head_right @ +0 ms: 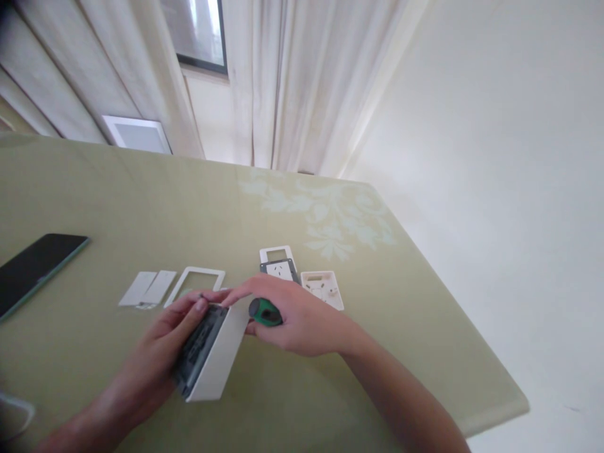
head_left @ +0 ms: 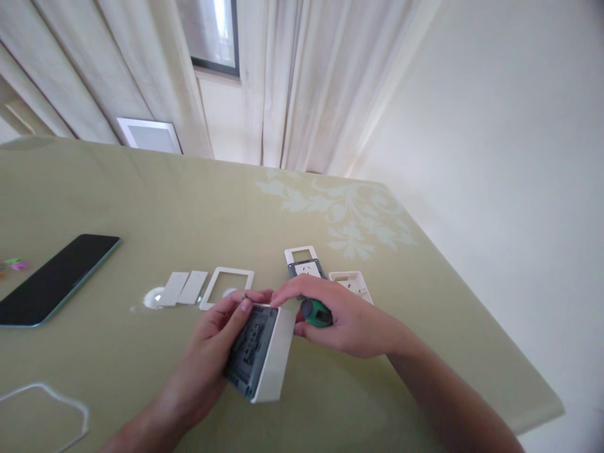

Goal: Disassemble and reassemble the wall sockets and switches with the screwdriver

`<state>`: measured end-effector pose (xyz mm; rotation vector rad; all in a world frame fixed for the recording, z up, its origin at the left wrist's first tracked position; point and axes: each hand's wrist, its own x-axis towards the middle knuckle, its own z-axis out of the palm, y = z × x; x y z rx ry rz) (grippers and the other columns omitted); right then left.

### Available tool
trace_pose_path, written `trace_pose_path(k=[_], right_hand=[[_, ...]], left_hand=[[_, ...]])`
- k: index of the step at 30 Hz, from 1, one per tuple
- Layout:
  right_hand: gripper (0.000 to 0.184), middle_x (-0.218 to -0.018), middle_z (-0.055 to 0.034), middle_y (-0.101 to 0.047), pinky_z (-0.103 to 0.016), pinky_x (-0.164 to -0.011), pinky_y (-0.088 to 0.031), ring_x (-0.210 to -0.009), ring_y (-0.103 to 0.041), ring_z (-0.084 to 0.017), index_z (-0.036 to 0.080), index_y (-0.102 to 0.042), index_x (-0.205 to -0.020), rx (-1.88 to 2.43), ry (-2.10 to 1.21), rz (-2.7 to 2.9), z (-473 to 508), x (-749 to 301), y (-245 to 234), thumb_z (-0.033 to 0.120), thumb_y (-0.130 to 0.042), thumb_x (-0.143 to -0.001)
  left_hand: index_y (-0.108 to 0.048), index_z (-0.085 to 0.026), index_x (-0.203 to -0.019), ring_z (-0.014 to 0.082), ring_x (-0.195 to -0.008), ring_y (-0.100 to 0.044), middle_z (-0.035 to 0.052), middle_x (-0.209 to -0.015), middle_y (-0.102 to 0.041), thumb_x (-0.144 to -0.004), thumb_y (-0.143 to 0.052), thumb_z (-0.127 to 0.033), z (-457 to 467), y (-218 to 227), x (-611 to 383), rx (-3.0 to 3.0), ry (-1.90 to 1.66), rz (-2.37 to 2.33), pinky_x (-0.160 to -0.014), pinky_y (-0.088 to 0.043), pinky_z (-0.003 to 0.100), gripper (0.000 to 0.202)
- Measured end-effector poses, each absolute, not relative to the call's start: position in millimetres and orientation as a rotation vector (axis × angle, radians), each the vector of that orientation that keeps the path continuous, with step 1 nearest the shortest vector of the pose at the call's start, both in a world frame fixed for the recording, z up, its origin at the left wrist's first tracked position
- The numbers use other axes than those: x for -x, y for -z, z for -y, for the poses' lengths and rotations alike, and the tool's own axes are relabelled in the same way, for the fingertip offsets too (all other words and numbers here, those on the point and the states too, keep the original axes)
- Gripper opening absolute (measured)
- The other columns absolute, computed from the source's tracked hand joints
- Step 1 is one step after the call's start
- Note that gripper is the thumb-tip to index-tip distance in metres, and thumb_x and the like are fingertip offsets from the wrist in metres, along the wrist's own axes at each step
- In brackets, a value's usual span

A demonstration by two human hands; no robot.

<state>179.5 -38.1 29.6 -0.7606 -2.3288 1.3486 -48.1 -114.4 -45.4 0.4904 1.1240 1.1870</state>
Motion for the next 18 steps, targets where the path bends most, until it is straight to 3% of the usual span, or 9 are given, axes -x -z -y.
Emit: trace_pose_path(k=[2,4,7,9,13,18], right_hand=[[0.045,-0.133,-0.0067,-0.076,-0.038,-0.105,-0.053,-0.118,-0.071,-0.021,0.024,-0.068,-0.141,0.911,-1.381,2.297,41.1,-175.6,-27.3,0.015,-0.072,-0.097],[0.048,-0.131,-0.0071,-0.077,-0.037,-0.099,-0.054,-0.112,-0.072,-0.022,0.023,-0.067,-0.144,1.051,-1.445,2.227,43.7,-171.3,-22.7,0.025,-0.076,-0.097],[0.057,-0.121,-0.0058,-0.077,-0.036,-0.091,-0.054,-0.102,-0.071,-0.022,0.023,-0.068,-0.144,1.165,-1.568,2.14,44.0,-166.8,-13.7,0.048,-0.083,-0.095],[0.056,-0.11,-0.0036,-0.077,-0.034,-0.087,-0.053,-0.096,-0.07,-0.021,0.022,-0.072,-0.136,1.157,-1.668,2.094,41.8,-166.0,-8.3,0.054,-0.085,-0.092],[0.049,-0.099,-0.0014,-0.075,-0.032,-0.083,-0.052,-0.088,-0.067,-0.018,0.019,-0.076,-0.121,1.099,-1.874,1.879,37.6,-166.3,-3.0,0.056,-0.085,-0.091],[0.042,-0.086,0.0034,-0.071,-0.029,-0.08,-0.05,-0.079,-0.063,-0.014,0.02,-0.076,-0.115,1.16,-1.94,1.801,39.2,-162.5,-3.9,0.045,-0.091,-0.086]], left_hand=[[-0.086,-0.024,-0.107,0.0233,-0.098,-0.076,0.0053,-0.111,-0.084,-0.079,-0.095,-0.063,112.7,46.8,48.9,-0.647,-1.261,-1.29,-0.076,-0.059,0.024,0.05],[-0.087,-0.025,-0.106,0.0242,-0.098,-0.074,0.0049,-0.108,-0.084,-0.082,-0.091,-0.065,112.2,46.5,49.3,-0.806,-1.324,-1.437,-0.08,-0.057,0.026,0.047],[-0.088,-0.029,-0.102,0.0244,-0.098,-0.072,0.004,-0.108,-0.083,-0.093,-0.083,-0.059,114.6,45.2,50.1,-1.041,-1.402,-1.497,-0.083,-0.055,0.028,0.032],[-0.086,-0.032,-0.103,0.0238,-0.103,-0.073,0.0027,-0.112,-0.081,-0.103,-0.074,-0.05,117.3,45.5,51.4,-1.192,-1.434,-1.459,-0.083,-0.055,0.028,0.022],[-0.082,-0.036,-0.111,0.0212,-0.112,-0.073,0.0006,-0.119,-0.077,-0.112,-0.06,-0.033,121.5,48.8,55.4,-1.491,-1.415,-1.349,-0.091,-0.056,0.028,0.022],[-0.076,-0.036,-0.113,0.0146,-0.107,-0.071,-0.0019,-0.115,-0.071,-0.113,-0.055,-0.02,119.6,52.6,55.7,-1.71,-1.348,-1.316,-0.093,-0.054,0.023,0.027]])
